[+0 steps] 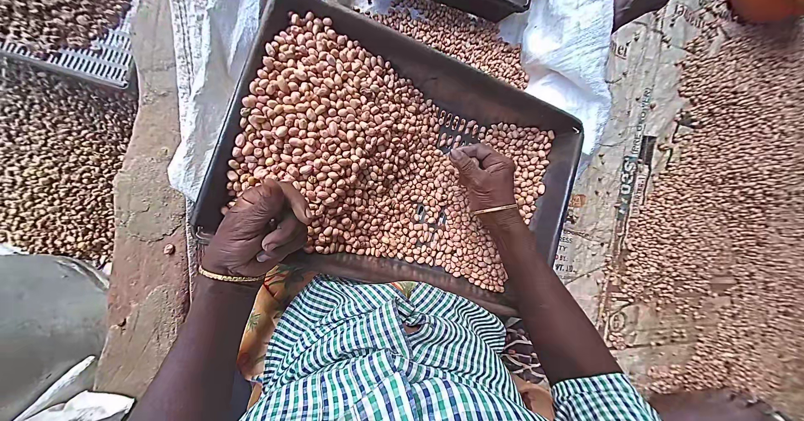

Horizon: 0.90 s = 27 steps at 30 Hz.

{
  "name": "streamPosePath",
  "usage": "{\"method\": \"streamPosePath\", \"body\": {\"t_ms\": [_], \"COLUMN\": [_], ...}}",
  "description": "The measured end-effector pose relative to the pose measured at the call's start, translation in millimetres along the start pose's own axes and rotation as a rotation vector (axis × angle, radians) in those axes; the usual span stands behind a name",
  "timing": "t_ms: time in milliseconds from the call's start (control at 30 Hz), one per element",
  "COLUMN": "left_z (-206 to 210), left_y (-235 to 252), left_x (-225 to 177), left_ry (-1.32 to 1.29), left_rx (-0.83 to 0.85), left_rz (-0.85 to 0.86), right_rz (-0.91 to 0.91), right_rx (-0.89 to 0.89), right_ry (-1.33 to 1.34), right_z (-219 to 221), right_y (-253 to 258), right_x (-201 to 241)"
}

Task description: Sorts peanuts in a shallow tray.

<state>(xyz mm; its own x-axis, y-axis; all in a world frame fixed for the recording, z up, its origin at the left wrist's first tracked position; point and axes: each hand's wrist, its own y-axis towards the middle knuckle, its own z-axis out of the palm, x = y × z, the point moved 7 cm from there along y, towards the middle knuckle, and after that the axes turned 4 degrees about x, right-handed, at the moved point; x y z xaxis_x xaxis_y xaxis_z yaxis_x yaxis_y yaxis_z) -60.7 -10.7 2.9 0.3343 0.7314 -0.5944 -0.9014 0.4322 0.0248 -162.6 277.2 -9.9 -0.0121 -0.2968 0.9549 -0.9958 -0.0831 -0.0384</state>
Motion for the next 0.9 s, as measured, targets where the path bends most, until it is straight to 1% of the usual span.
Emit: {"method": "streamPosePath", "body": {"t_ms": [33, 67, 100, 133, 233, 267, 333, 367, 400, 433, 467, 533, 600, 633, 667, 700, 733, 767, 800, 833, 867, 900], "left_z": [0.1, -0.2, -0.2, 0.1, 0.3, 0.4, 0.2, 0.2, 0.2, 0.3, 0.4, 1.5, 1.9, 2.4, 2.2, 1.4, 0.8, -0.2, -0.6, -0.1, 0.6, 1.1], "left_y": [-0.3, -0.5, -0.3, 0.1, -0.5, -1.0, -1.1, -0.3, 0.4, 0.7, 0.7, 1.5, 3.4, 4.3, 4.6, 4.8, 4.7, 4.3, 4.2, 5.0, 5.4, 5.4], "left_x": [-0.4, -0.5, 0.0, 0.4, 0.2, -0.3, -0.5, -0.5, -0.2, 0.4, 2.0, 7.7, 14.0, 15.6, 15.9, 14.8, 13.1, 11.4, 10.4, 9.8, 9.3, 8.8], "left_ry": [-0.006, -0.009, -0.011, -0.011, 0.006, 0.014, 0.019, 0.02, 0.023, 0.024, 0.024, 0.059, 0.107, 0.096, 0.079, 0.083, 0.113, 0.122, 0.113, 0.1, 0.085, 0.076], "left_rx": [0.012, 0.015, 0.015, 0.019, -0.006, -0.02, -0.031, -0.03, -0.024, -0.019, -0.025, -0.073, -0.156, -0.175, -0.174, -0.161, -0.151, -0.157, -0.155, -0.132, -0.104, -0.088], "left_rz": [-0.005, -0.009, -0.011, -0.011, -0.003, -0.003, -0.007, -0.01, -0.018, -0.036, -0.067, -0.182, -0.306, -0.334, -0.337, -0.319, -0.296, -0.262, -0.233, -0.21, -0.19, -0.179], "right_rz": [0.053, 0.109, 0.152, 0.192, 0.359, 0.429, 0.523, 0.5, 0.421, 0.296, 0.146, -0.154, -0.438, -0.488, -0.418, -0.259, -0.097, 0.021, 0.085, 0.108, 0.13, 0.127], "right_rx": [-0.034, -0.029, -0.004, 0.022, 0.052, 0.063, 0.093, 0.129, 0.188, 0.254, 0.312, 0.413, 0.432, 0.419, 0.412, 0.381, 0.317, 0.228, 0.157, 0.117, 0.133, 0.171], "right_ry": [0.337, 0.54, 0.622, 0.612, 0.322, 0.277, 0.319, 0.36, 0.372, 0.35, 0.303, 0.185, 0.005, -0.005, 0.07, 0.209, 0.324, 0.324, 0.193, -0.032, -0.27, -0.467], "right_z": [-0.9, -0.2, 0.6, 1.8, 9.9, 14.2, 20.8, 23.8, 28.9, 37.4, 50.2, 84.9, 112.9, 117.1, 113.2, 102.1, 85.5, 64.6, 42.9, 24.8, 15.0, 14.2], "right_y": [0.2, -1.1, -2.8, -5.2, -19.0, -24.6, -33.2, -34.6, -34.6, -34.8, -36.8, -49.4, -64.4, -66.3, -62.8, -54.6, -44.7, -35.9, -29.8, -27.2, -29.2, -34.7], "right_x": [-0.4, 0.1, -0.1, -1.4, -1.9, 0.1, 10.5, 20.6, 35.0, 53.9, 75.5, 117.6, 143.0, 144.2, 137.2, 122.0, 101.2, 78.1, 57.2, 41.4, 32.2, 28.1]}}
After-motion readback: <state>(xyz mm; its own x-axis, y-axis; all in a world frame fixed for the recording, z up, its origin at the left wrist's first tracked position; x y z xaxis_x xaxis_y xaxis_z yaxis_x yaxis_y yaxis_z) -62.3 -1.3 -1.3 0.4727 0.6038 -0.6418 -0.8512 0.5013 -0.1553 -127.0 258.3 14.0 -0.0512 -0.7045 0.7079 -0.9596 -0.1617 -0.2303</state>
